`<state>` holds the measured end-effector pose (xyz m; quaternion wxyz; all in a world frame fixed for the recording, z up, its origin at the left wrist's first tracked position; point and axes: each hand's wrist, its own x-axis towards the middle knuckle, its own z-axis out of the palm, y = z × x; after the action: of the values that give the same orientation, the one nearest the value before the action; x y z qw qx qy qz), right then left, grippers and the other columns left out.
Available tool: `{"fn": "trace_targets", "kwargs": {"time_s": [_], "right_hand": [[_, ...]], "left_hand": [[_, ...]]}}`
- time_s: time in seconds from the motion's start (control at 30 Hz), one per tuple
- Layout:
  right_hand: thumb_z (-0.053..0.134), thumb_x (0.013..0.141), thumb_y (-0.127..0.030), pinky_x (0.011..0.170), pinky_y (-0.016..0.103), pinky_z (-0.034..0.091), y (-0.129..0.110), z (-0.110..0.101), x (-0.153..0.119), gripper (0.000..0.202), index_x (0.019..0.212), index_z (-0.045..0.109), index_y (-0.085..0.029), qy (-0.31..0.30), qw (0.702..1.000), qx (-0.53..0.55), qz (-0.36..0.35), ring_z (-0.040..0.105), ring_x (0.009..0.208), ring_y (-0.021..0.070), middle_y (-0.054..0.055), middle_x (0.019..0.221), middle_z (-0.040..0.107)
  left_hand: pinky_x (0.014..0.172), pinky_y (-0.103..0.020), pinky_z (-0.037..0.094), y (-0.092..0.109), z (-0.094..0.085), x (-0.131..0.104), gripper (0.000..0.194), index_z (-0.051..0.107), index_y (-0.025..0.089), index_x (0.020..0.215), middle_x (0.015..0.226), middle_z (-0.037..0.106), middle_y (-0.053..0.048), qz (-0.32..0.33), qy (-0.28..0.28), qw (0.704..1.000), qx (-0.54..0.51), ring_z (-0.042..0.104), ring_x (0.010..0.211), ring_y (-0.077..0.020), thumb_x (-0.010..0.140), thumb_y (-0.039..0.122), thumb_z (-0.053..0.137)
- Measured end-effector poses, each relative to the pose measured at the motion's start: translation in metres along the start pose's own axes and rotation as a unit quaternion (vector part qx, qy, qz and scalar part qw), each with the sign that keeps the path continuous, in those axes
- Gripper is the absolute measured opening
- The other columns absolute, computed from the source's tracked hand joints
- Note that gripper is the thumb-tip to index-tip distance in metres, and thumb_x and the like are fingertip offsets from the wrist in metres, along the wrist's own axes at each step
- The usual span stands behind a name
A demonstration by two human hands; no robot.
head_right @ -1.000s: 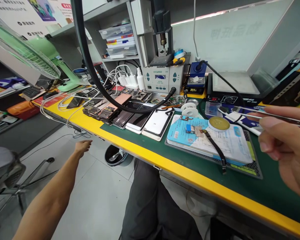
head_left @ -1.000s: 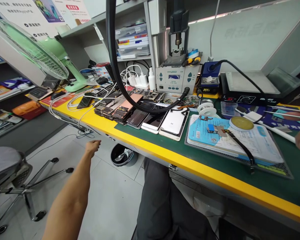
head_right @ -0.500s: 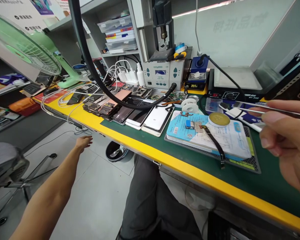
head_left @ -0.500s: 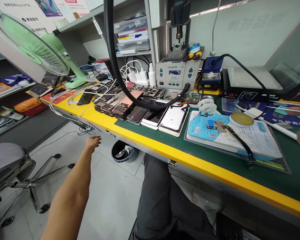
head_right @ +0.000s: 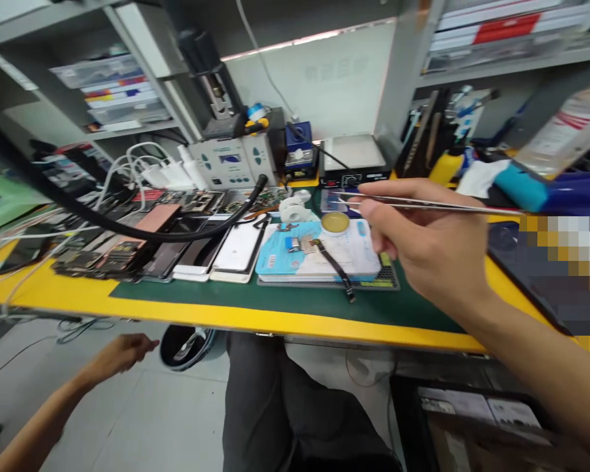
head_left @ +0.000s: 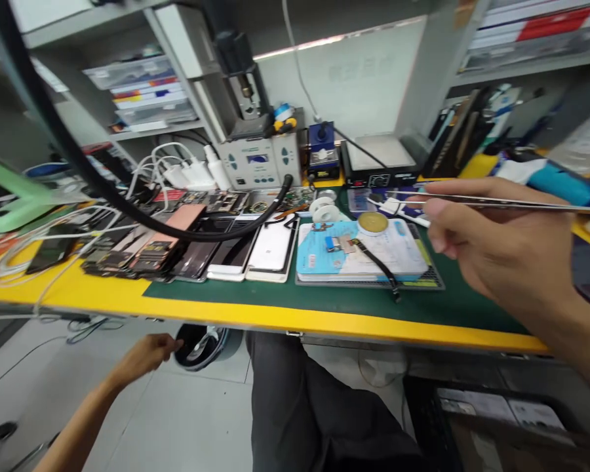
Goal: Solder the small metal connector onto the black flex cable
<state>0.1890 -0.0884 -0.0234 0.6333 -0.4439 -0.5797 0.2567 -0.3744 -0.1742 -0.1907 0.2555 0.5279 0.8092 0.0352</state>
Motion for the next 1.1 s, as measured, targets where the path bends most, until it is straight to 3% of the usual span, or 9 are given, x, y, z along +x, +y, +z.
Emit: {"fn": "trace_targets", "kwargs": {"time_s": [0.13,0.2,0.27,0.3,0.37,0.5,0.7,0.97,1.1], "right_hand": [[0.081,0.088,-0.02,0.043,0.032,0.037,0.005,-0.003,0.002,0.008,0.093,0.084,-0.025,-0.025,0.999,0.03,-0.003,0.055,0.045,0.0141,-0.003,0.056,0.063],[0.082,0.088,-0.022,0.04,0.03,0.034,0.007,-0.004,0.003,0.006,0.092,0.084,-0.026,-0.027,0.999,0.024,-0.003,0.055,0.044,0.0134,-0.004,0.054,0.062],[0.084,0.088,-0.023,0.039,0.03,0.033,0.009,-0.005,0.003,0.007,0.092,0.085,-0.028,-0.029,0.999,0.018,-0.007,0.055,0.043,0.0132,-0.003,0.055,0.063],[0.084,0.088,-0.023,0.039,0.029,0.032,0.009,-0.005,0.003,0.008,0.092,0.085,-0.029,-0.031,0.999,0.017,-0.01,0.056,0.044,0.0132,-0.003,0.056,0.064],[0.084,0.089,-0.022,0.04,0.029,0.033,0.01,-0.004,0.004,0.009,0.093,0.085,-0.03,-0.034,0.999,0.019,-0.014,0.057,0.045,0.013,-0.003,0.057,0.065],[0.081,0.091,-0.019,0.041,0.029,0.034,0.01,-0.003,0.006,0.009,0.094,0.085,-0.027,-0.031,0.999,0.024,-0.016,0.056,0.045,0.0114,-0.004,0.055,0.063],[0.079,0.09,-0.016,0.04,0.029,0.035,0.006,-0.004,0.005,0.011,0.093,0.084,-0.026,-0.031,0.999,0.031,-0.009,0.056,0.045,0.0124,-0.004,0.057,0.064],[0.079,0.09,-0.019,0.041,0.029,0.036,0.005,-0.003,0.004,0.009,0.093,0.084,-0.026,-0.034,0.999,0.028,-0.01,0.056,0.045,0.0126,-0.004,0.056,0.062],[0.079,0.089,-0.019,0.04,0.029,0.035,0.008,-0.003,0.005,0.01,0.092,0.085,-0.028,-0.029,0.999,0.022,-0.011,0.056,0.044,0.0128,-0.005,0.056,0.062]], "left_hand": [[0.062,-0.026,0.049,0.075,0.013,-0.055,0.034,0.074,0.024,0.087,0.075,0.07,0.001,0.167,-0.112,0.98,-0.003,0.064,0.067,-0.0167,0.1,0.053,0.061],[0.052,-0.028,0.039,0.122,0.015,-0.09,0.026,0.072,0.025,0.092,0.064,0.061,0.004,0.331,-0.021,0.943,0.024,0.052,0.051,-0.0132,0.104,0.044,0.059],[0.061,-0.028,0.044,0.17,0.014,-0.117,0.007,0.071,0.023,0.098,0.074,0.064,0.002,0.502,0.128,0.855,0.001,0.057,0.06,-0.0127,0.101,0.022,0.065],[0.068,-0.029,0.047,0.194,0.014,-0.126,0.012,0.071,0.021,0.104,0.083,0.068,-0.001,0.557,0.174,0.812,0.003,0.061,0.07,-0.0139,0.099,0.012,0.066],[0.074,-0.034,0.048,0.234,0.016,-0.133,0.023,0.07,0.015,0.116,0.093,0.069,-0.006,0.619,0.245,0.746,0.021,0.06,0.081,-0.0178,0.094,0.008,0.071],[0.072,-0.041,0.045,0.286,0.029,-0.122,0.032,0.067,0.006,0.125,0.095,0.065,-0.012,0.64,0.259,0.721,0.066,0.056,0.084,-0.0242,0.096,0.019,0.072],[0.071,-0.044,0.042,0.307,0.047,-0.111,0.043,0.066,0.002,0.127,0.092,0.064,-0.013,0.632,0.28,0.714,0.11,0.053,0.084,-0.0272,0.101,0.036,0.066],[0.074,-0.045,0.038,0.304,0.05,-0.111,0.048,0.069,-0.001,0.126,0.087,0.064,-0.012,0.64,0.31,0.686,0.153,0.052,0.084,-0.0286,0.097,0.039,0.071],[0.073,-0.044,0.038,0.296,0.054,-0.125,0.041,0.07,0.0,0.12,0.09,0.065,-0.013,0.66,0.298,0.683,0.091,0.052,0.084,-0.0273,0.095,0.032,0.073]]}}
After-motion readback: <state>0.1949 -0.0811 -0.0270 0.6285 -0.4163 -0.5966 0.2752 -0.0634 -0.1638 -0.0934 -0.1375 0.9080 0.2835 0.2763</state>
